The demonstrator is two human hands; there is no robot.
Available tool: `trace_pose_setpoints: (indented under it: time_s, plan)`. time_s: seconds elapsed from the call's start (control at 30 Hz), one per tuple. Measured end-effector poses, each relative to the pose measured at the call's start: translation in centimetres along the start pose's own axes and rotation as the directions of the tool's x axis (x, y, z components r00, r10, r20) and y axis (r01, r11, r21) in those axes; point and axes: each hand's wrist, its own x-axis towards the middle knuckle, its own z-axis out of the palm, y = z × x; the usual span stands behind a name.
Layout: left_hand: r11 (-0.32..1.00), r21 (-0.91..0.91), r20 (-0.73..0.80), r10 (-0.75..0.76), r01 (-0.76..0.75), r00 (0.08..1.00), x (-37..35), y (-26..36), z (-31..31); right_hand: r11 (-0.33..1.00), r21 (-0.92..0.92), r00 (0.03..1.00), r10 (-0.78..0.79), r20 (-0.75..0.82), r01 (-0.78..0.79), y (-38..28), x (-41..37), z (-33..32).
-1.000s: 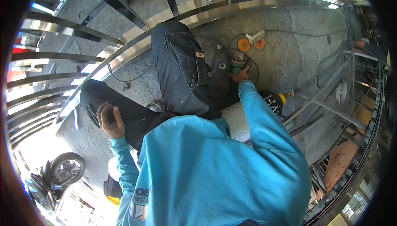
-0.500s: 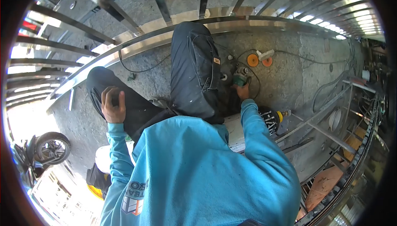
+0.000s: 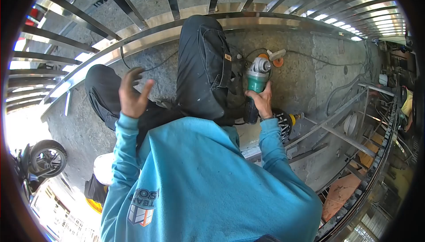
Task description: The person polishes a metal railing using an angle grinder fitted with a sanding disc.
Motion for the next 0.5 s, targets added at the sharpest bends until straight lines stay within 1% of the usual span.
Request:
trace_pose_setpoints:
  time_s: [0.03,0.07,0.1,0.17,0.2,0.23,0.27,0.3,0.33,0.37,0.4,0.43,0.47,0.5]
  plan:
    - [0.997,-0.018,0.078,0.080,-0.079,0.994,0.4,1.2,1.2,0.985,-0.107,0.991,-0.137,0.004,0.136,-2.3,-0.7,-0.5]
    - [0.987,-0.042,0.153,0.160,-0.155,0.975,0.6,2.4,2.6,0.968,-0.113,0.974,-0.222,0.035,0.224,-3.7,-1.2,-0.9]
    - [0.975,-0.103,0.208,0.213,-0.195,0.955,0.7,3.5,4.1,0.968,-0.113,0.975,-0.222,0.034,0.224,-5.7,-2.1,-1.0]
    - [0.950,-0.191,0.289,0.295,-0.247,0.911,0.5,6.1,6.7,0.949,-0.131,0.955,-0.274,0.116,0.288,-10.5,-4.2,-0.8]
    - [0.944,-0.248,0.333,0.296,-0.219,0.895,0.0,6.7,8.0,0.939,-0.116,0.940,-0.306,0.154,0.324,-12.5,-5.2,-0.5]
    - [0.924,-0.319,0.313,0.311,-0.208,0.898,-0.8,6.8,9.6,0.902,-0.156,0.910,-0.376,0.176,0.403,-13.9,-5.9,0.0]
    - [0.903,-0.384,0.280,0.311,-0.191,0.908,-1.9,6.7,11.2,0.882,-0.147,0.886,-0.417,0.203,0.448,-14.4,-6.5,0.7]
    - [0.889,-0.372,0.231,0.369,-0.269,0.900,-2.2,7.1,12.0,0.859,-0.136,0.859,-0.458,0.230,0.494,-14.7,-7.2,1.4]
    - [0.876,-0.446,0.182,0.287,-0.181,0.941,-3.2,7.6,12.7,0.837,-0.174,0.843,-0.468,0.266,0.519,-15.1,-7.8,2.3]
    - [0.847,-0.523,0.140,0.195,-0.095,0.971,-4.5,7.6,13.6,0.803,-0.169,0.810,-0.520,0.273,0.572,-14.3,-8.0,3.4]
    - [0.730,-0.683,0.121,0.077,0.027,0.990,-5.6,5.8,15.6,0.834,-0.175,0.836,-0.460,0.300,0.522,-14.1,-8.3,4.2]
    - [0.765,-0.641,0.147,0.043,0.062,0.988,-5.6,5.3,15.4,0.862,-0.185,0.857,-0.399,0.326,0.472,-14.0,-8.5,5.0]
    - [0.764,-0.639,0.164,0.023,0.088,0.986,-5.5,4.8,15.3,0.848,-0.205,0.859,-0.425,0.285,0.488,-12.8,-8.5,6.0]
    - [0.762,-0.637,0.182,0.002,0.116,0.983,-5.3,4.7,15.0,0.845,-0.204,0.854,-0.429,0.294,0.494,-12.8,-8.4,6.1]
